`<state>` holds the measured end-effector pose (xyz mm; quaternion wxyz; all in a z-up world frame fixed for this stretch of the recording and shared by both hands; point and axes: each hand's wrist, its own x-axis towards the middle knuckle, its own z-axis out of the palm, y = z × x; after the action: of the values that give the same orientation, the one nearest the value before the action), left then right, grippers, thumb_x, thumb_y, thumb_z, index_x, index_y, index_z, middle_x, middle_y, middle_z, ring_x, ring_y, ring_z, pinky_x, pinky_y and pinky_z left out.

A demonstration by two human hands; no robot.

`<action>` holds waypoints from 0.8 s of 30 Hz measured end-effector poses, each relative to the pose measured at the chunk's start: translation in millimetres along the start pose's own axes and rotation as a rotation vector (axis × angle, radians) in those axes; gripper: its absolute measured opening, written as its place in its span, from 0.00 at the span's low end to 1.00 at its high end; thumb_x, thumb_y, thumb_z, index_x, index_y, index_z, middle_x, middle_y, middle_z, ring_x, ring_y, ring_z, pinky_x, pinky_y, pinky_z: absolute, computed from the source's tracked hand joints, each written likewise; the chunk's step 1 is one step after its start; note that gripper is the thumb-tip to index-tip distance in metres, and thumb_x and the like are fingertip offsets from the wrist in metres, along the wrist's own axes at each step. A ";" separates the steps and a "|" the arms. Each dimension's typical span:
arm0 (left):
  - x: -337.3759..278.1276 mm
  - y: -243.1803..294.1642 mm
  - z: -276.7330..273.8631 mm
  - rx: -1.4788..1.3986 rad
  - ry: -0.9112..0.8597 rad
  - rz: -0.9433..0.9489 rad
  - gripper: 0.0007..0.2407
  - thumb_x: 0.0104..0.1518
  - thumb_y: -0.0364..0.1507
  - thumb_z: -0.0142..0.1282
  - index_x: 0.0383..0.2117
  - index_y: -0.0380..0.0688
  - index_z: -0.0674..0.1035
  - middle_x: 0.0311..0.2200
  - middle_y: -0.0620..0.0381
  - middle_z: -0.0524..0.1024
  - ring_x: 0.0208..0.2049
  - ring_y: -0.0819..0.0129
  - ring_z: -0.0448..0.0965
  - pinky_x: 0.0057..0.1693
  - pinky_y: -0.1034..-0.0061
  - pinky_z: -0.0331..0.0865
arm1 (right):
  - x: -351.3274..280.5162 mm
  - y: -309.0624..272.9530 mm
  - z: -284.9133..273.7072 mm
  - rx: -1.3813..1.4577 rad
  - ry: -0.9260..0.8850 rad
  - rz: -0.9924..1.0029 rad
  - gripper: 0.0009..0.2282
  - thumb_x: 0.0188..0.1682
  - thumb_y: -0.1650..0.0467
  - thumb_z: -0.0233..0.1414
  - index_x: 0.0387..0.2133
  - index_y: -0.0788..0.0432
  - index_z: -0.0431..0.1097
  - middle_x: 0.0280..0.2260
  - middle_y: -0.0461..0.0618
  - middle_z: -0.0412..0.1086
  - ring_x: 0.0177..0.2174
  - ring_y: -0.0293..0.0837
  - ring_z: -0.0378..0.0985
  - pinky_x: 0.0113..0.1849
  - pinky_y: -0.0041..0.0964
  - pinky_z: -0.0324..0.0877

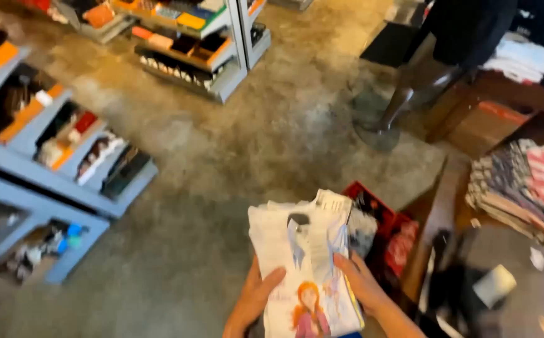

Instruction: Folding shirts on a counter and placing them on retail shelves

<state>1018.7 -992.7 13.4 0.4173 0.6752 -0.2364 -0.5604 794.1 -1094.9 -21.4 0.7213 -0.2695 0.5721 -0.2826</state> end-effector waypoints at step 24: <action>568.7 422.4 -166.0 -0.041 -0.325 0.105 0.32 0.45 0.40 0.64 0.62 0.55 0.73 0.57 0.56 0.81 0.56 0.70 0.80 0.57 0.74 0.75 | 443.8 -369.8 300.9 -0.035 0.039 -0.270 0.27 0.46 0.62 0.49 0.60 0.61 0.65 0.53 0.60 0.77 0.49 0.50 0.78 0.49 0.46 0.73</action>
<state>1387.7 -1618.7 49.2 0.4160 0.5537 -0.3241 -0.6445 1134.0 -1650.1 3.5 0.6605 -0.3510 0.5494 -0.3724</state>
